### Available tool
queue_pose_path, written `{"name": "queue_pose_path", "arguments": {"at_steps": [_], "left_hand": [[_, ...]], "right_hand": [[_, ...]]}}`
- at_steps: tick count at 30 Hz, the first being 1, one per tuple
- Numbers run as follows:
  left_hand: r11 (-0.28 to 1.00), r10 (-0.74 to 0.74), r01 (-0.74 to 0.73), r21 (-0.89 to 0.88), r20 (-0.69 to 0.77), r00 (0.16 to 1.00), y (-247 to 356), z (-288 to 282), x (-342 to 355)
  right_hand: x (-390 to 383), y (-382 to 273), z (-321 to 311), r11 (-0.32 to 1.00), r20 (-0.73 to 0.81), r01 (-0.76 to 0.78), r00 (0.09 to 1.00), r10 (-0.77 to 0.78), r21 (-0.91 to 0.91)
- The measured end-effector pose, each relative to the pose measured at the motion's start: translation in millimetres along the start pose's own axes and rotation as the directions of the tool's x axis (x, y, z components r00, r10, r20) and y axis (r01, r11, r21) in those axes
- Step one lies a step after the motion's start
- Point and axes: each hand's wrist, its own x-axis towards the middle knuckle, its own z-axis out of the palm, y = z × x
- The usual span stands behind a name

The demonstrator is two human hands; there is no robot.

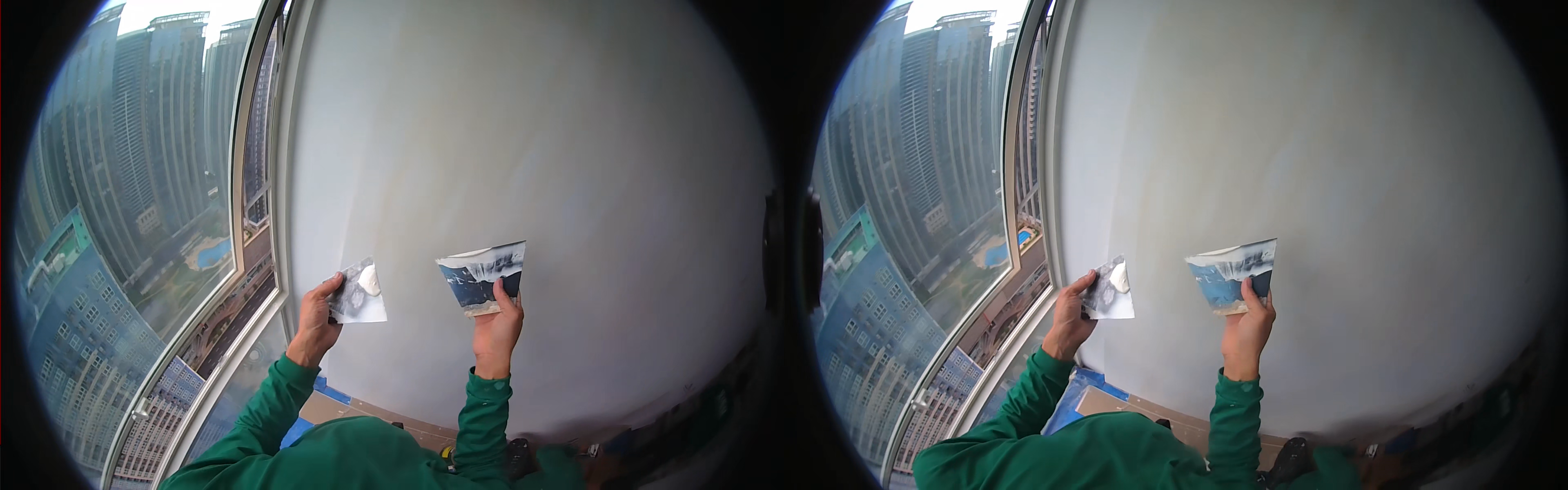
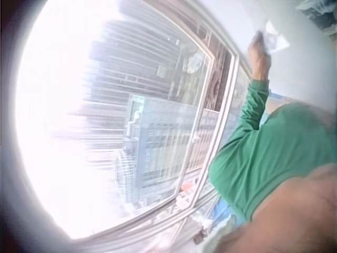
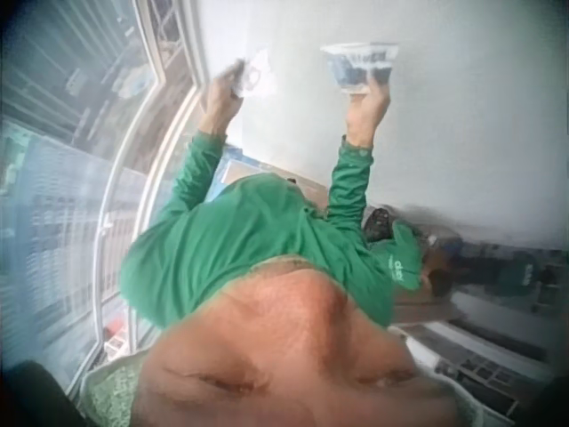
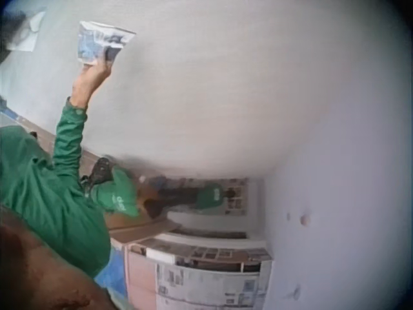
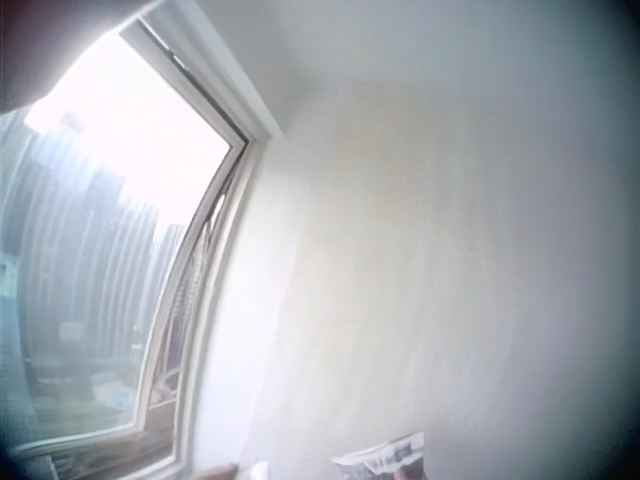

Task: The person applies plaster to a wall using spatulas, spreading the compound over a seam and smoothing it out with multiple strokes.

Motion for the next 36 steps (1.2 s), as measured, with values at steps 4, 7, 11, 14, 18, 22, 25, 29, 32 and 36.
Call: {"name": "queue_pose_path", "arguments": {"at_steps": [4, 7, 11, 14, 18, 22, 25, 29, 32, 36], "left_hand": [[0.991, -0.129, 0.127, 0.037, 0.088, 0.988, -12.6, 69.4, -0.8], [0.984, -0.177, 0.180, -0.011, 0.132, 0.975, -31.9, 94.3, 5.3], [0.980, -0.197, 0.199, -0.006, 0.093, 0.976, -77.5, 89.2, 26.6], [0.983, -0.047, 0.043, 0.176, 0.018, 0.999, -101.0, 87.2, 25.9], [0.911, 0.165, -0.168, 0.377, 0.040, 0.986, -106.1, 83.8, 30.7], [0.941, 0.036, -0.038, 0.336, 0.012, 0.999, -116.5, 74.4, 47.5], [0.956, -0.196, 0.187, 0.228, 0.020, 0.980, -121.1, 59.6, 61.9], [0.840, -0.537, 0.522, 0.146, 0.090, 0.839, -135.0, 52.6, 46.3], [0.713, -0.692, 0.667, 0.215, 0.064, 0.719, -181.0, 42.7, 23.1], [0.704, -0.627, 0.592, 0.391, -0.048, 0.778, -208.6, 37.8, 5.5]], "right_hand": [[-14.8, -2.4, -12.8, 0.993, 0.050, 0.117, 0.992, -0.117, 0.004], [-21.9, -2.3, -14.7, 0.980, 0.048, 0.193, 0.980, -0.191, -0.042], [-27.6, 17.3, -14.0, 0.990, -0.017, 0.144, 0.989, -0.144, -0.002], [-28.9, 23.9, -11.0, 1.000, -0.137, 0.029, 0.990, -0.027, 0.007], [-12.3, 28.1, -62.9, 0.846, 0.032, -0.244, 0.955, 0.294, -0.474], [-39.5, 56.2, -126.4, 0.401, 0.224, 0.170, 0.970, 0.092, -0.900], [-55.3, 53.0, -175.7, 0.349, 0.236, 0.161, 0.954, 0.183, -0.923], [-36.7, 24.9, -173.0, 0.918, -0.228, -0.370, 0.890, 0.395, 0.145], [-47.8, 56.9, -210.3, 0.631, 0.187, -0.440, 0.884, 0.428, 0.639], [-50.7, 86.2, -244.7, 0.872, -0.415, -0.253, 0.801, 0.432, 0.419]]}}
